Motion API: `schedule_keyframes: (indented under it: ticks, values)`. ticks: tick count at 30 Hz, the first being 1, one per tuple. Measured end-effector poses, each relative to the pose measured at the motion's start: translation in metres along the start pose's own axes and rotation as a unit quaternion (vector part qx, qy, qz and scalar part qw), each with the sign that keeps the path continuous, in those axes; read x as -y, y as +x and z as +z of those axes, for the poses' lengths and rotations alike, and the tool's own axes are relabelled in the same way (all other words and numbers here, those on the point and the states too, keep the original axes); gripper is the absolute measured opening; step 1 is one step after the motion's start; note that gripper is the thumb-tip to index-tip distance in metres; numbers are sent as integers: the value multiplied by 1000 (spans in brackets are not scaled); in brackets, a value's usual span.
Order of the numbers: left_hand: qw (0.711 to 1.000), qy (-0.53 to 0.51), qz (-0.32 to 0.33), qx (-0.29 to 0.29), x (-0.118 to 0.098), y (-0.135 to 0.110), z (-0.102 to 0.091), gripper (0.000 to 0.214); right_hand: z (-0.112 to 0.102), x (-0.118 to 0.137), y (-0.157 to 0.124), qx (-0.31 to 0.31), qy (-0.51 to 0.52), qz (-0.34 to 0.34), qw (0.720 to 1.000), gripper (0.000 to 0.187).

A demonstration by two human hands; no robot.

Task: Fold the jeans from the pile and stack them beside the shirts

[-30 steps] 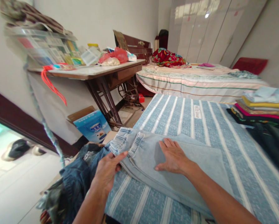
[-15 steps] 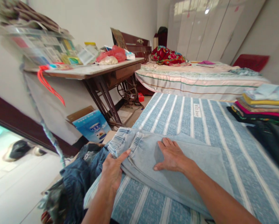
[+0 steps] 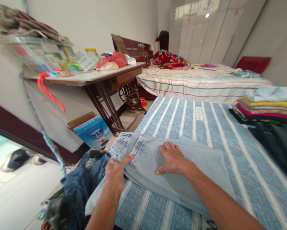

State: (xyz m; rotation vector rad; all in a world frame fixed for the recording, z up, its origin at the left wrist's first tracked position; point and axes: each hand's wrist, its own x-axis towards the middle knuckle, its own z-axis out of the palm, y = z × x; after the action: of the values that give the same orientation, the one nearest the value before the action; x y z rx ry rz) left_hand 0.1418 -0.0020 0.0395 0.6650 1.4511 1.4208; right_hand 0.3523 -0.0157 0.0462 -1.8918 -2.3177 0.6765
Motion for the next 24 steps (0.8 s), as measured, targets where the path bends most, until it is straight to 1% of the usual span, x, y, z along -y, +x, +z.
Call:
schedule_keyframes:
  ticks: [5, 12, 15, 16, 17, 18, 19, 21, 22, 23, 24]
  values:
    - [1000, 20, 14, 2, -9, -6, 7, 56, 0, 1, -1, -2, -8, 1, 1000, 108]
    - [996, 47, 74, 1, -16, -15, 16, 56, 6, 1, -2, -24, 14, 2, 1000, 112]
    - [989, 92, 113, -13, -25, -25, 25, 54, 11, 0, 0, -43, 54, 0, 998, 113]
    - [983, 122, 135, -15, -29, -31, 29, 54, 11, -2, 0, -54, 86, 0, 995, 113]
    - [973, 159, 164, -13, -32, -37, 34, 53, 12, -4, 0, -71, 146, -6, 987, 112]
    - [959, 200, 199, -8, -35, -45, 39, 52, 11, -8, 0, -89, 225, -16, 970, 109]
    - [941, 241, 238, 0, -36, -54, 44, 52, 9, -14, -2, -105, 309, -30, 945, 103]
    - [893, 311, 324, 28, -35, -74, 55, 56, 4, -29, -9, -129, 446, -57, 884, 82]
    - [865, 335, 370, 57, -31, -84, 60, 61, 1, -39, -15, -132, 509, -62, 848, 71]
    - [831, 350, 419, 103, -26, -95, 64, 65, -3, -49, -22, -128, 573, -55, 807, 64]
    - [790, 363, 467, 161, -18, -104, 68, 68, -5, -59, -30, -120, 636, -40, 761, 61]
